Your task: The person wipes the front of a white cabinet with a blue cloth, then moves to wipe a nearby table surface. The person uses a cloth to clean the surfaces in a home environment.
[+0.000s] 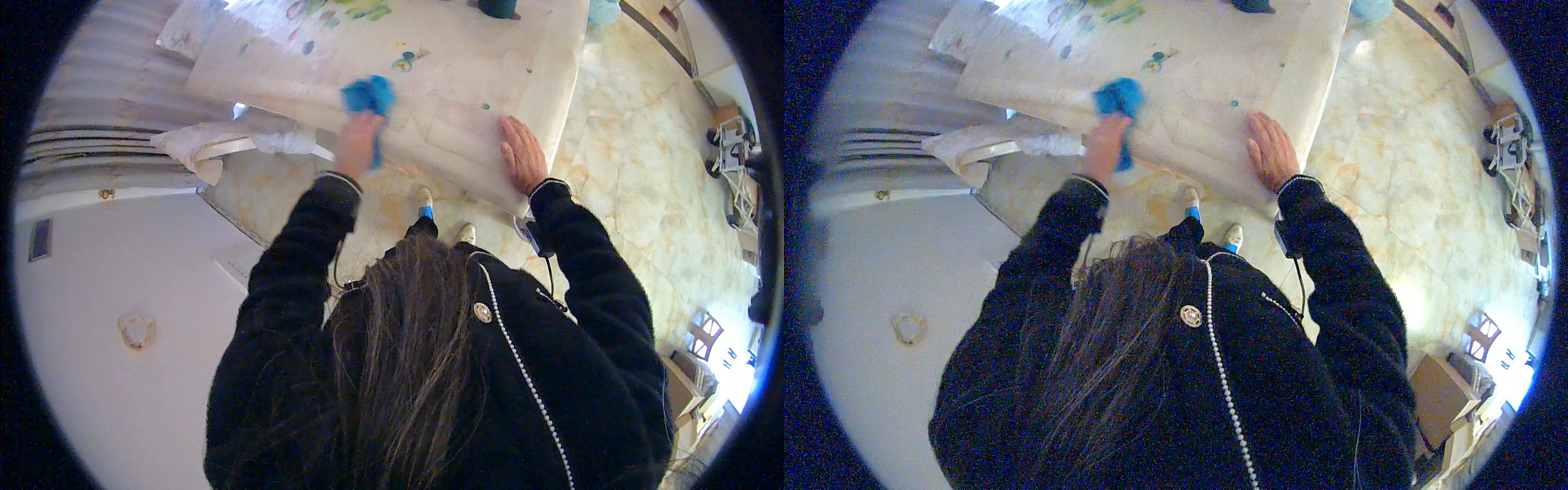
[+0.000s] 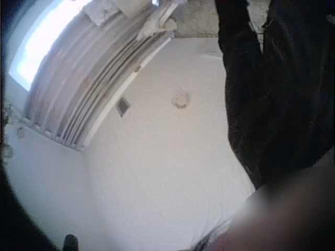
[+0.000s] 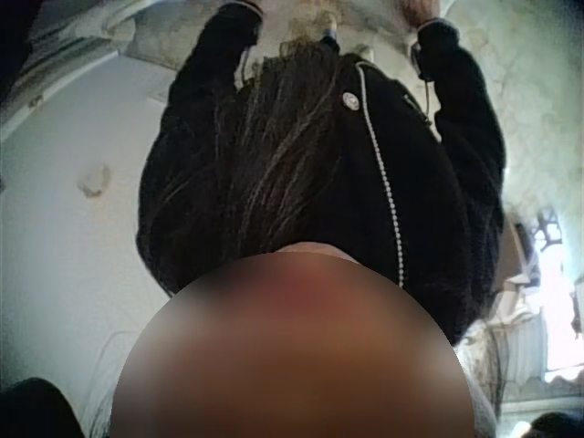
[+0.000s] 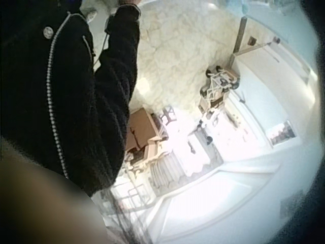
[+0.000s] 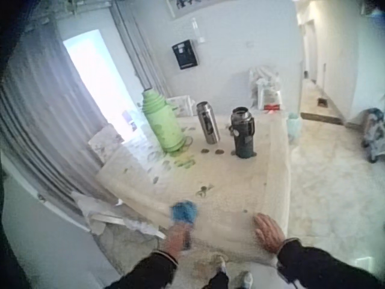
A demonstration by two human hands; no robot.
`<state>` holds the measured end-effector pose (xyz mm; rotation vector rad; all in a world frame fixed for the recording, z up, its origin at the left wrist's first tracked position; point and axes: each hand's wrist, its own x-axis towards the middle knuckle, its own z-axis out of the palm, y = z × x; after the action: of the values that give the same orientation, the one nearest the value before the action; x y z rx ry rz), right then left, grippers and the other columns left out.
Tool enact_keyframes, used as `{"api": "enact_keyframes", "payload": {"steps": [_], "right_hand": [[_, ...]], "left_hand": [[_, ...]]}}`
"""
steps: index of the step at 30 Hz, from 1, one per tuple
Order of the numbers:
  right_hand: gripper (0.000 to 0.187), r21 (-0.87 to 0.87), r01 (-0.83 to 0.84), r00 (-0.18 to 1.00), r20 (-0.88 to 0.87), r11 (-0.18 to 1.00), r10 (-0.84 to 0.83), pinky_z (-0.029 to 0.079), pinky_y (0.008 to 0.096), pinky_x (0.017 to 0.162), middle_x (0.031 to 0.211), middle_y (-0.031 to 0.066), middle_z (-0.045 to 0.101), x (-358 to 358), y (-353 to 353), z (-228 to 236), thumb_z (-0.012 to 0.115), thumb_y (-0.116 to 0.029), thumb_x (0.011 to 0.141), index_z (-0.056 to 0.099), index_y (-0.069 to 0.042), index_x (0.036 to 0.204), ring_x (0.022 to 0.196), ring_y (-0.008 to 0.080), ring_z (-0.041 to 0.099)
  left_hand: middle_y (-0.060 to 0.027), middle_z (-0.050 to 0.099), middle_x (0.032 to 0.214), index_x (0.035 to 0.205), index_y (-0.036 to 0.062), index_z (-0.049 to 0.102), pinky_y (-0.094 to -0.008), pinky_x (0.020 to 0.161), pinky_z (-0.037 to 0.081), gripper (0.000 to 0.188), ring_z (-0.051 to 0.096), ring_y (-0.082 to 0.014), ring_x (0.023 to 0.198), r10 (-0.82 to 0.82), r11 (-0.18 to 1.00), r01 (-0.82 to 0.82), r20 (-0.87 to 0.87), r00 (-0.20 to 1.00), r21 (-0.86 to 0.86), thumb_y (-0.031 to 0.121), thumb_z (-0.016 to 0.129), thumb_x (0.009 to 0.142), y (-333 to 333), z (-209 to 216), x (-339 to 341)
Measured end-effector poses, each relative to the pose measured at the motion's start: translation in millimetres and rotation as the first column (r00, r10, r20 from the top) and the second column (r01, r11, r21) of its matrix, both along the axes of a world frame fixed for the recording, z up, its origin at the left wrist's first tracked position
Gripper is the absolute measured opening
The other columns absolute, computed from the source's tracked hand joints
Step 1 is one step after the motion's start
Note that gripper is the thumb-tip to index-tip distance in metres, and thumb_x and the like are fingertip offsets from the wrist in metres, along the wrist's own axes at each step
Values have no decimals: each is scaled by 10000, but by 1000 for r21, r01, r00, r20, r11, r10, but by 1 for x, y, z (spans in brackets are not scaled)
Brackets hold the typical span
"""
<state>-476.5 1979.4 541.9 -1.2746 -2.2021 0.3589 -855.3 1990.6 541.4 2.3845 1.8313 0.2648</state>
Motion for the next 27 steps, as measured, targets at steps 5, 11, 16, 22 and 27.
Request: {"api": "enact_keyframes", "payload": {"steps": [5,11,16,22,27], "right_hand": [[462,-26,10,1000,22,1000,-9,272,426,1114,1369,193,440,-1,2,4,415,-241,949,404,-16,1352,1313,329,375],[448,-49,-13,999,-42,999,11,282,427,1107,1338,207,471,-1,1,9,423,-229,939,433,3,1323,1295,343,396],[438,-28,23,996,-85,999,-25,302,430,1088,1324,214,483,-4,3,5,418,-224,936,456,15,1301,1266,355,424],[446,-32,2,996,-86,999,-5,315,418,1076,1340,217,468,2,0,6,397,-237,952,448,2,1326,1260,361,429],[441,-33,8,1000,-30,999,-9,319,422,1078,1347,214,462,4,1,5,415,-214,939,449,-8,1327,1263,361,425]], "left_hand": [[-157,562,1109,1134,97,578,-461,861,439,366,526,-355,1011,247,904,-216,-38,968,368,34,526,777,51,-26,-89],[-167,593,1009,1018,61,616,-456,855,429,319,535,-352,973,-246,910,144,226,943,389,20,547,709,39,-18,73],[-189,448,1360,1263,65,510,-532,1081,281,472,367,-442,1286,-521,834,549,256,815,-50,34,516,792,-11,3,180],[-162,416,1410,1319,83,455,-488,1107,274,578,327,-414,1339,-629,757,653,245,738,-27,0,556,756,-6,20,118],[-162,482,1361,1264,83,525,-441,1101,311,503,395,-380,1302,-400,913,393,55,915,105,24,536,764,39,0,16]]}}
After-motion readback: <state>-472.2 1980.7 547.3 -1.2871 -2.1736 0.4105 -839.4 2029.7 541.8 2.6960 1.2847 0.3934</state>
